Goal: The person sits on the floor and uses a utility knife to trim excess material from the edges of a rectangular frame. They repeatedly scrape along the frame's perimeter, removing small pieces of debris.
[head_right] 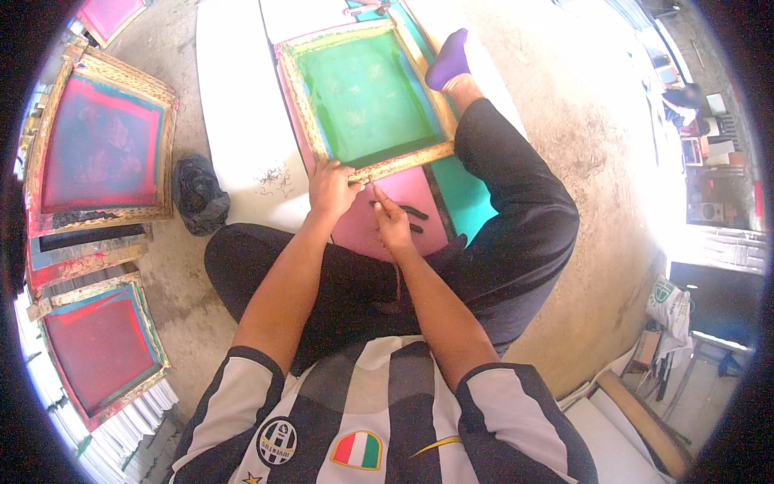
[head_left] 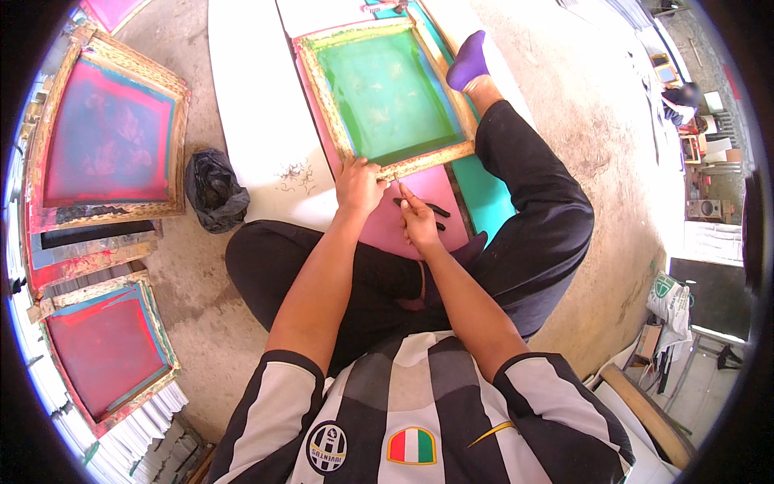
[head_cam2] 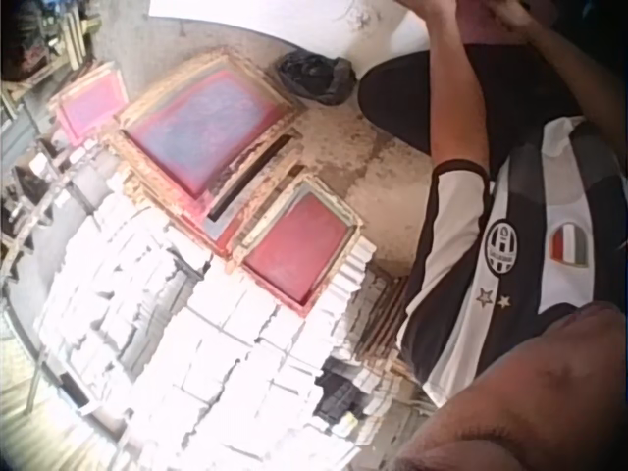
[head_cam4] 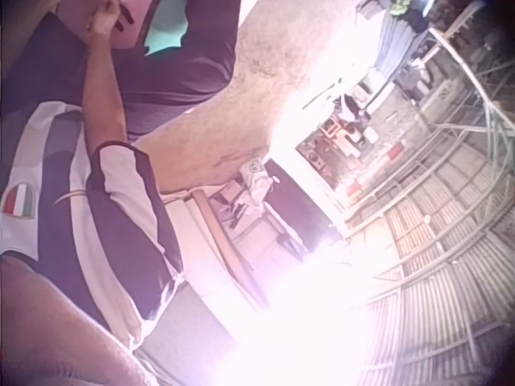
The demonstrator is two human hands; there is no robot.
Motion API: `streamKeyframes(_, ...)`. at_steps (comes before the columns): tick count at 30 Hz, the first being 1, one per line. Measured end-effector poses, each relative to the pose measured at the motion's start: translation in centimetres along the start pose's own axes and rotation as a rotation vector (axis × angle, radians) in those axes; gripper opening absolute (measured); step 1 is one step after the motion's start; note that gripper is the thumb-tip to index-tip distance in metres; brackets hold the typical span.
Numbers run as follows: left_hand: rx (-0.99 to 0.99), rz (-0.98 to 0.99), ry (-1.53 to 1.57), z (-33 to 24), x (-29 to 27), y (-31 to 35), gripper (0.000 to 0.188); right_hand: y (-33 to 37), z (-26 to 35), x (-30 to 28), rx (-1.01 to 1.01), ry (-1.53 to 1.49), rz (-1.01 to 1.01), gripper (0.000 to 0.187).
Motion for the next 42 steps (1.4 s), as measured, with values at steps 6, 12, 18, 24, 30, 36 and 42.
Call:
streamKeyframes(6, 0.002, -0.053, -0.01, 0.7, -0.3, 0.6, 0.038, 2.8, 2.7, 2.5, 0.535, -0.81, 0.236, 0.048)
streamKeyframes(12, 0.033, -0.095, 0.007, 0.3, -0.9, 1.2, 0.033, 2.8, 3.7, 0.7, 0.462, -0.463, 0.141, 0.042)
streamKeyframes(18, 0.104, -0.131, 0.066, -0.6, -1.6, 1.9, 0.022, 2.9, 4.0, -0.1, 0.075, 0.296, -0.015, 0.038)
streamKeyframes(24, 0.129, -0.14, 0.034, -0.8, -1.7, 2.0, 0.019, 1.9, 4.1, 1.5, -0.05, 0.281, -0.003, 0.04)
streamKeyframes(30, 0.109, -0.141, 0.064, 0.2, -1.0, 2.1, 0.02, 2.3, 4.1, 2.4, 0.063, 0.076, 0.046, 0.042)
streamKeyframes(36, 0.111, -0.149, 0.056, -0.2, -1.4, 2.0, 0.019, 2.9, 3.2, 3.5, 0.174, -0.105, 0.122, 0.044)
streamKeyframes(42, 0.107, -0.164, 0.066, 0.0, -1.1, 2.1, 0.018, 1.6, 1.3, 4.1, 0.07, -0.012, 0.041, 0.044)
Point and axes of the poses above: each hand's wrist, its own y-axis away from the middle knuckle, its own x-axis out of the palm, z = x × y, the point moved 8 cm from there along -y, towards the middle knuckle
